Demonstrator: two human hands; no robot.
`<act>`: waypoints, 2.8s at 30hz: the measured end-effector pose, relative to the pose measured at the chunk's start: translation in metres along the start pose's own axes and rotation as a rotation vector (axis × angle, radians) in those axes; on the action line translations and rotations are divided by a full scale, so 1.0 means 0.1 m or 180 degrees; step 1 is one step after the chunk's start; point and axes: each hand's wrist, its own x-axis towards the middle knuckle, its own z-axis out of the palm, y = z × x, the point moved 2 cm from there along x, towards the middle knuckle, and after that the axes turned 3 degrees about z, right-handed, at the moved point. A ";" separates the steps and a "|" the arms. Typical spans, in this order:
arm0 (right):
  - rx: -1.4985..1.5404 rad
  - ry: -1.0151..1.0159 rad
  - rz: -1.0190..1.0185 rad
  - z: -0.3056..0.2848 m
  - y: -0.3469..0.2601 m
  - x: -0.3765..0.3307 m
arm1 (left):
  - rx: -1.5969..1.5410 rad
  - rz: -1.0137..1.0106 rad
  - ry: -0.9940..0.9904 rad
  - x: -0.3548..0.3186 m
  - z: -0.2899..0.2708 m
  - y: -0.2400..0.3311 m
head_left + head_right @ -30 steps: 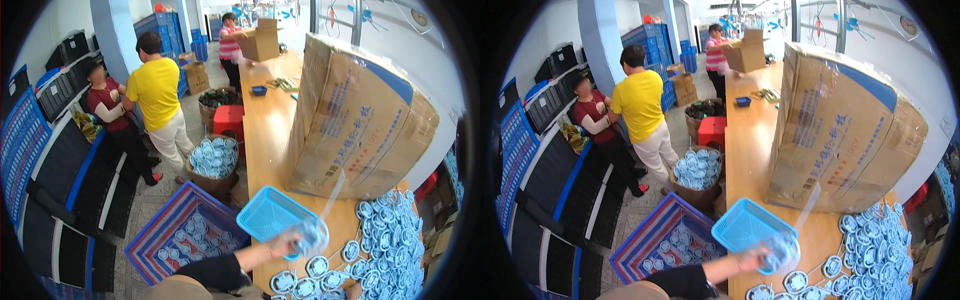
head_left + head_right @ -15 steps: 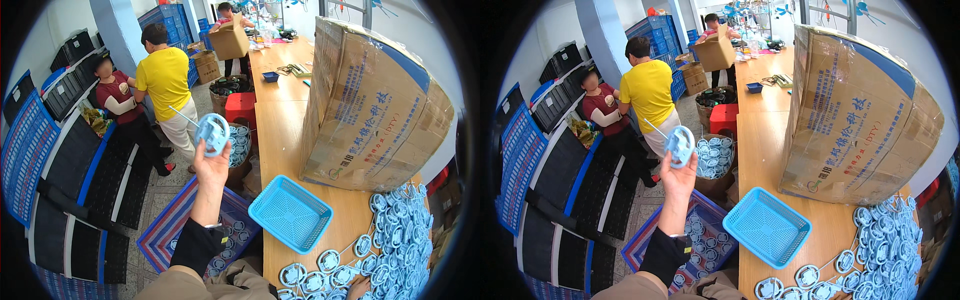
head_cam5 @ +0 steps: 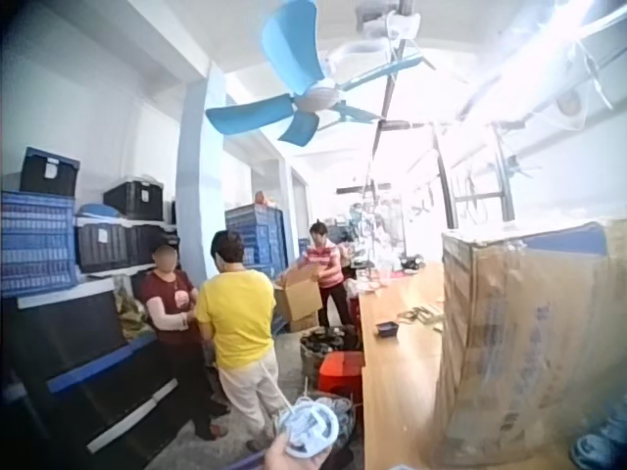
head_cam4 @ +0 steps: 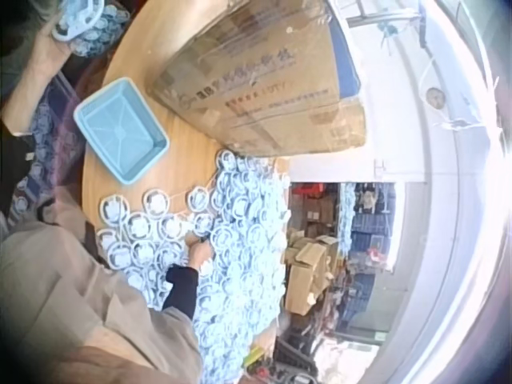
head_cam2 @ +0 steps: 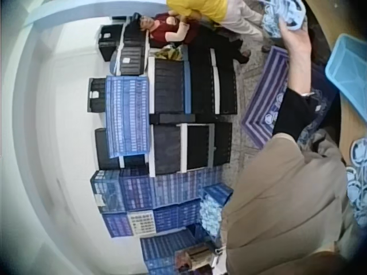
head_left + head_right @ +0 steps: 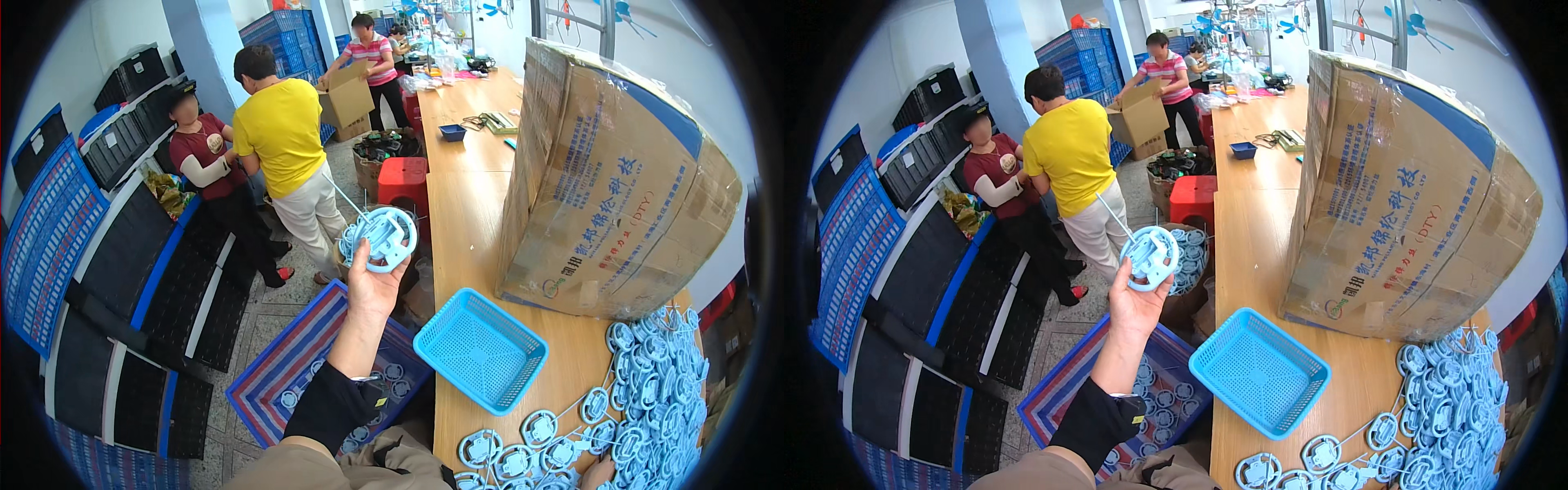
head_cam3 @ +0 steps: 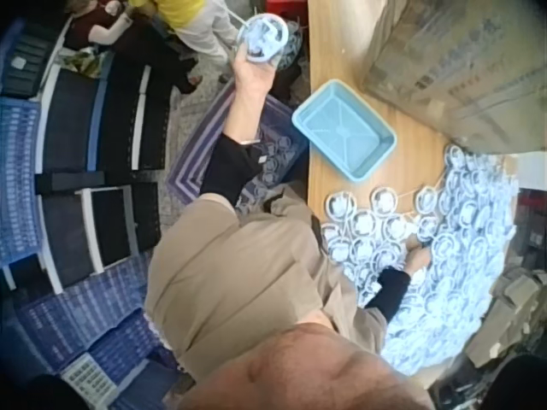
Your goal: Sorting and inspecting small light-blue plastic toy components from a large pile on a workbench.
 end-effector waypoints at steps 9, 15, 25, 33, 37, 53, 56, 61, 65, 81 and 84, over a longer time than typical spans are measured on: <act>-0.0171 0.0522 0.0424 0.32 0.35 -0.12 | 0.0037 -0.0169 0.0281 -0.04 0.00 -0.10; -0.0061 0.1262 0.0737 0.85 1.18 0.17 | 0.0132 -0.0647 -0.0010 0.08 -0.08 -0.37; 0.0857 0.0598 0.1158 0.43 0.83 0.22 | 0.0703 -0.1284 -0.0353 -0.06 -0.51 -0.90; 0.1397 -0.0758 0.0695 0.55 0.04 0.15 | 0.0706 -0.2006 -0.0731 -0.53 -0.22 -1.32; 0.1017 -0.0992 0.0138 0.54 -0.28 0.18 | 0.0611 -0.2417 -0.0621 -0.86 -0.08 -1.64; 0.0545 -0.0131 -0.0625 0.89 -0.50 0.24 | 0.1296 -0.3757 -0.1180 -1.87 -0.31 -2.10; -0.0054 -0.0925 -0.0454 1.00 -0.38 0.27 | 0.1219 -0.3627 -0.1233 -1.92 -0.30 -2.09; 0.0612 -0.0771 -0.0081 0.88 -0.21 0.10 | 0.1465 -0.3872 -0.1204 -1.99 -0.32 -2.14; 0.0588 -0.0463 -0.0109 0.98 -0.39 0.16 | 0.1376 -0.3704 -0.1190 -1.95 -0.37 -2.05; 0.2802 -0.0563 -0.0068 0.52 -0.93 0.24 | 0.2017 -0.3739 -0.1290 -1.68 -0.50 -2.42; 0.3022 -0.1365 -0.0387 -0.08 -2.02 -0.03 | 0.1773 -0.3728 -0.1359 -1.62 -0.36 -2.38</act>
